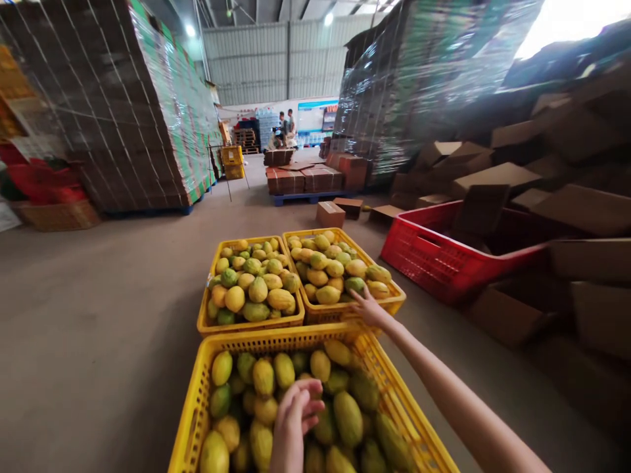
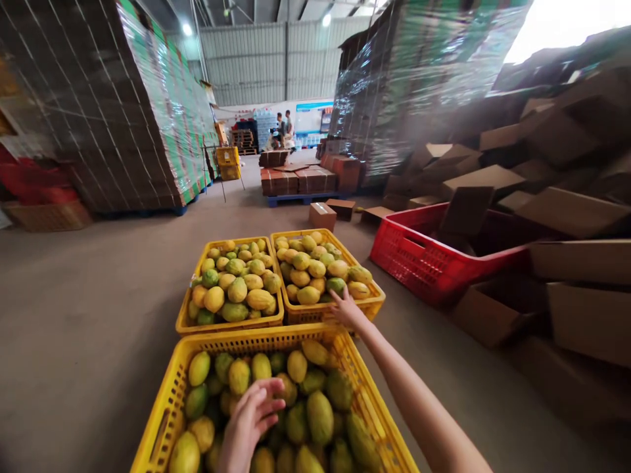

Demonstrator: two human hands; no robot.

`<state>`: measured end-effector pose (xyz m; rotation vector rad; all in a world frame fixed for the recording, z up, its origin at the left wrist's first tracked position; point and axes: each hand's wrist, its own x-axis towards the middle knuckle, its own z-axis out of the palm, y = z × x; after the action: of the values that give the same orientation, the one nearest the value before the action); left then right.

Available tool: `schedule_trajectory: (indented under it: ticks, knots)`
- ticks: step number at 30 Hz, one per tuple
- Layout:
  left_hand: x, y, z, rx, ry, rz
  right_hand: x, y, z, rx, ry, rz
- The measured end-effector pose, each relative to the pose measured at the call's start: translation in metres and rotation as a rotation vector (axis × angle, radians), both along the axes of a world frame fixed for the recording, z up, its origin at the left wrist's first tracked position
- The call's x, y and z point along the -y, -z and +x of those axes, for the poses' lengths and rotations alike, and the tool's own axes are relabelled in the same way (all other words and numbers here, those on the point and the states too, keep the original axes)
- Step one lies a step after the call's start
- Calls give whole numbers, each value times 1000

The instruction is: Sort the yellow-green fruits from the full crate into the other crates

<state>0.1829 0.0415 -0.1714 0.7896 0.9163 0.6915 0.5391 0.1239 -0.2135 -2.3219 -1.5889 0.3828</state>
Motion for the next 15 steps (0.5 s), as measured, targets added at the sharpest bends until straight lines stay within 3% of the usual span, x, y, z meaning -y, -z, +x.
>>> schedule_trajectory:
  ticks: [4,9,12,15]
  knots:
    - [-1,-18,-8,-32,13,44,77,16,-32,-21,-28,-171]
    - [-4,-24,-11,-62,-6,68,157,14,-80,18,-202,-275]
    - [-2,-22,-8,-83,23,98,185,15,-110,139,-206,-331]
    - [2,-19,-4,-113,65,146,193,22,-135,329,-134,-278]
